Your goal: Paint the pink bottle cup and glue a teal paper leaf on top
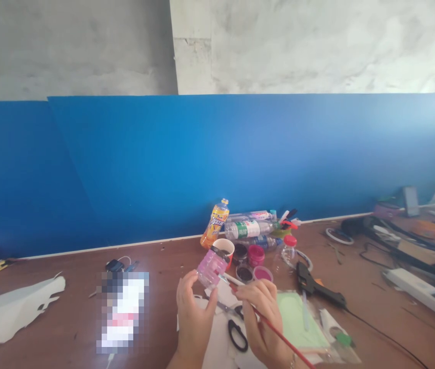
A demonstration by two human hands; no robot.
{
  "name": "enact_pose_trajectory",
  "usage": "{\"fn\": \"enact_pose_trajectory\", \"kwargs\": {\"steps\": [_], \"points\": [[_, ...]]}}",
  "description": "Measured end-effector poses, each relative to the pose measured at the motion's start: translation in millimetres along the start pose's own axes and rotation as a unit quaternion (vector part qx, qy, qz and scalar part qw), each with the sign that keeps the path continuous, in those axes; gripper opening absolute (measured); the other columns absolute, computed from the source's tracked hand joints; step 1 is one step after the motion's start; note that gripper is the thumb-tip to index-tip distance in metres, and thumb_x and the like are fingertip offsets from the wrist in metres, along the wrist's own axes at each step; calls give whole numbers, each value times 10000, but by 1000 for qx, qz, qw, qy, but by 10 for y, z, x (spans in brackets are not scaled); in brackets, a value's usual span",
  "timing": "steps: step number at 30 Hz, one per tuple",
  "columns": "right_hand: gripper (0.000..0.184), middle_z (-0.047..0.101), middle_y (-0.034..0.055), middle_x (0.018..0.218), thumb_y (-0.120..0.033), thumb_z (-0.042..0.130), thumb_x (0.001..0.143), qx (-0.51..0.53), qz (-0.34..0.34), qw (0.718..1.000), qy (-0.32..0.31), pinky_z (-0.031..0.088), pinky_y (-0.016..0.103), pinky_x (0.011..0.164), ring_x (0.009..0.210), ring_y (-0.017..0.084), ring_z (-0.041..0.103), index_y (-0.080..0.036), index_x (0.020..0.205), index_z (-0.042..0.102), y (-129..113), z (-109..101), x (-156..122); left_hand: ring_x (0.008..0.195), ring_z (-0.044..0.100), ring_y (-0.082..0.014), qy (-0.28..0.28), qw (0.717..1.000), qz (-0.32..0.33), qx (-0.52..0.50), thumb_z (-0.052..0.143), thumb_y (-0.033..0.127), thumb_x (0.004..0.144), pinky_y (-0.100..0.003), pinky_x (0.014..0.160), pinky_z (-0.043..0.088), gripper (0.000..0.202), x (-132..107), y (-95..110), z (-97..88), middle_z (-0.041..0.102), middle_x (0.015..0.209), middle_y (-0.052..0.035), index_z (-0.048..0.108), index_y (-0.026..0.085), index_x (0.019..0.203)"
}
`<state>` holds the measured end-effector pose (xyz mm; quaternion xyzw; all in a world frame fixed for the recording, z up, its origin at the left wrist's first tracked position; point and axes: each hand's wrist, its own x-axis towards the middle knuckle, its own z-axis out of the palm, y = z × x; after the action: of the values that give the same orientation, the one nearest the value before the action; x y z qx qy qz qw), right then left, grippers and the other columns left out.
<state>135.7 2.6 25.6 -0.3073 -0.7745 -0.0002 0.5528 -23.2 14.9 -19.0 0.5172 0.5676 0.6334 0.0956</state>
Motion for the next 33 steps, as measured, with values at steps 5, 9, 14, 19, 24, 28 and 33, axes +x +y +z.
{"fn": "enact_pose_trajectory", "kwargs": {"steps": [5, 9, 14, 19, 24, 28, 33], "points": [[261, 671, 32, 880, -39, 442, 846, -12, 5, 1000, 12, 358, 380, 758, 745, 179, 595, -222, 1009, 534, 12, 61, 1, 1096, 550, -326, -14, 994, 67, 81, 657, 327, 736, -540, 920, 432, 429, -35, -77, 21, 601, 1139, -160, 508, 172, 1107], [217, 637, 14, 781, -34, 433, 829, -24, -11, 1000, 5, 337, 385, 761, 704, 175, 577, -200, 924, 533, 1, -5, 36, 1066, 572, -315, -4, 986, 115, 123, 634, 332, 767, -545, 885, 464, 412, -20, -96, 19, 605, 1128, -165, 485, 166, 1114], [227, 625, 12, 776, -26, 410, 833, -26, 3, 999, 27, 322, 394, 791, 685, 169, 570, -200, 916, 529, 19, -39, 61, 1047, 588, -310, 4, 976, 156, 152, 616, 321, 782, -541, 864, 483, 400, -21, -81, 21, 616, 1101, -159, 471, 165, 1120], [238, 648, 24, 841, -26, 435, 834, -42, -3, 999, 17, 317, 399, 815, 711, 167, 571, -200, 964, 533, 41, -21, 68, 1055, 588, -302, 10, 969, 182, 164, 610, 303, 784, -537, 874, 484, 406, -30, -82, 28, 613, 1109, -153, 456, 173, 1137], [218, 624, 15, 751, -19, 399, 833, -51, -12, 998, 36, 311, 396, 782, 683, 166, 564, -186, 889, 528, 25, -60, 104, 1036, 592, -304, 13, 965, 199, 172, 617, 286, 782, -554, 864, 487, 403, -19, -91, 29, 614, 1094, -159, 448, 167, 1128], [220, 649, 28, 825, -19, 432, 825, -61, -22, 998, 28, 313, 403, 802, 720, 169, 579, -185, 929, 531, 36, -55, 109, 1028, 599, -298, 16, 964, 204, 171, 616, 284, 784, -538, 859, 494, 415, -12, -89, 28, 615, 1090, -157, 444, 166, 1143], [217, 621, 11, 747, -19, 413, 822, -54, -26, 998, 33, 306, 405, 781, 696, 172, 563, -191, 886, 529, 59, -54, 72, 1036, 594, -298, 19, 960, 209, 185, 615, 280, 786, -547, 882, 483, 400, -11, -94, 27, 619, 1090, -157, 452, 162, 1132]]}}
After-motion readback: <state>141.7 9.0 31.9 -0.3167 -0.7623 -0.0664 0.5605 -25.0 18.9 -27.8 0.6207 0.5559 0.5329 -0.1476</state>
